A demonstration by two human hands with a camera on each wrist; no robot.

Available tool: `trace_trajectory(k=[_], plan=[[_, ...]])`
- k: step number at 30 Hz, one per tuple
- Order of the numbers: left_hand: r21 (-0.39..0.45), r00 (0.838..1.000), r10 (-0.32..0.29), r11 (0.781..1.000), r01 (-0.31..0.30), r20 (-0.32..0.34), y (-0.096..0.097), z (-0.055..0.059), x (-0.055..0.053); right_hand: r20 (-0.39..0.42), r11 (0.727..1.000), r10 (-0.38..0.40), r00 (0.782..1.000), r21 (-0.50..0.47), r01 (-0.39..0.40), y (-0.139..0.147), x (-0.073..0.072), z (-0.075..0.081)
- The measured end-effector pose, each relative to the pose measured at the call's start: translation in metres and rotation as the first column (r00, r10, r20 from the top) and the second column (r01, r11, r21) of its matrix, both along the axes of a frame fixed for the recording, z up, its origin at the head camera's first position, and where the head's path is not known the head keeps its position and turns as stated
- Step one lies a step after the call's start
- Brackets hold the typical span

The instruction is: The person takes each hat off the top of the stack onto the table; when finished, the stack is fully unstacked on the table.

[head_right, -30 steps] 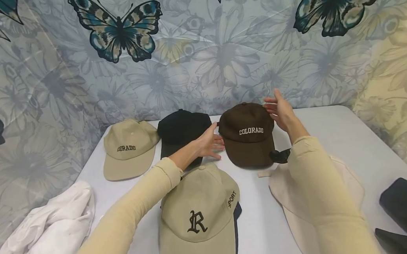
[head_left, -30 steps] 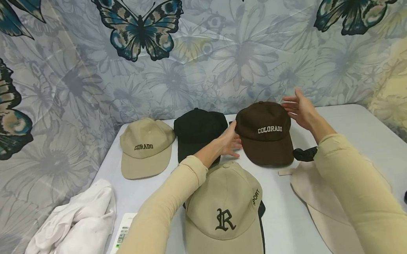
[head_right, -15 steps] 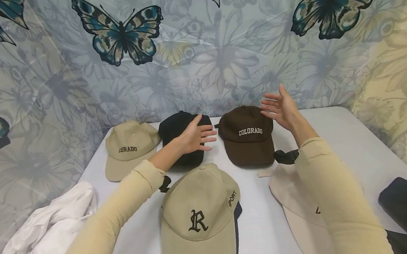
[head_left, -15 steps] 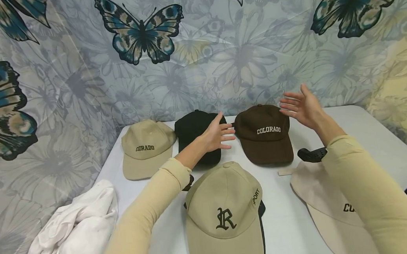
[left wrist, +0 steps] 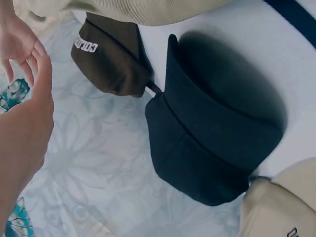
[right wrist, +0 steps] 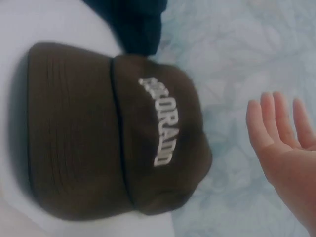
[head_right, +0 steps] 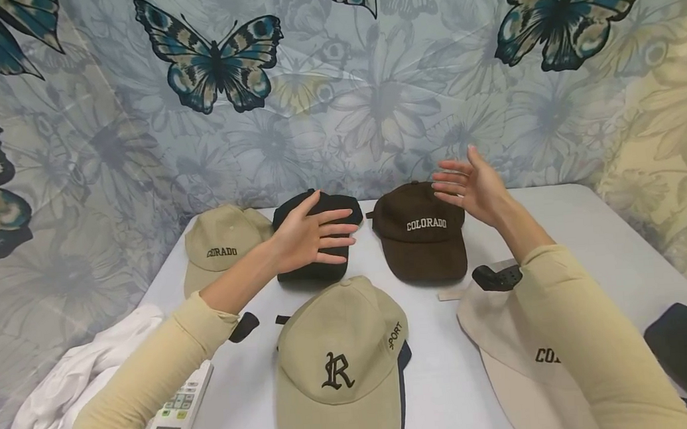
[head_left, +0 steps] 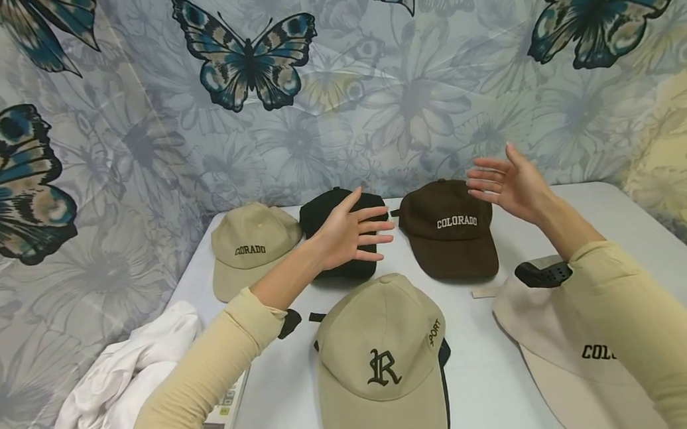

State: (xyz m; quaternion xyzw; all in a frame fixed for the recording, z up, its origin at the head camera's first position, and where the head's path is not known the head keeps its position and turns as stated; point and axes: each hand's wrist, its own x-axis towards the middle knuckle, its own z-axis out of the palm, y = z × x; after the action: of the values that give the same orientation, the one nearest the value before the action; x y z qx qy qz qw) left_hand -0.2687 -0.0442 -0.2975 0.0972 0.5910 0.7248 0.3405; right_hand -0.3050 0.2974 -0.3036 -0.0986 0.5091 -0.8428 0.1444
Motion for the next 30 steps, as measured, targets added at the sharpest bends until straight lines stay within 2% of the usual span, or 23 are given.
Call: trace_trajectory(k=[7,11,18,24,30], plan=[[-0.015,0.999,-0.048,0.999,0.048,0.003,-0.015,0.005,0.025,-0.012,0.995,0.097,0.995,-0.030,-0.097,-0.010,0.013,0.005],[-0.020,0.997,-0.078,0.997,0.078,0.014,-0.023,0.005,0.037,-0.041,0.989,0.147,0.988,-0.009,-0.148,-0.016,0.022,0.005],[-0.004,0.996,-0.085,0.996,0.085,-0.001,-0.039,0.005,0.053,-0.099,0.960,0.270,0.958,-0.050,-0.276,-0.027,0.035,0.002],[0.004,0.997,-0.082,0.997,0.082,0.006,-0.052,-0.001,0.065,-0.122,0.949,0.307,0.944,-0.033,-0.313,-0.039,0.048,-0.002],[0.002,0.998,-0.061,0.998,0.061,0.011,-0.066,-0.013,0.076,-0.115,0.952,0.305,0.946,0.022,-0.304,-0.054,0.062,-0.011]])
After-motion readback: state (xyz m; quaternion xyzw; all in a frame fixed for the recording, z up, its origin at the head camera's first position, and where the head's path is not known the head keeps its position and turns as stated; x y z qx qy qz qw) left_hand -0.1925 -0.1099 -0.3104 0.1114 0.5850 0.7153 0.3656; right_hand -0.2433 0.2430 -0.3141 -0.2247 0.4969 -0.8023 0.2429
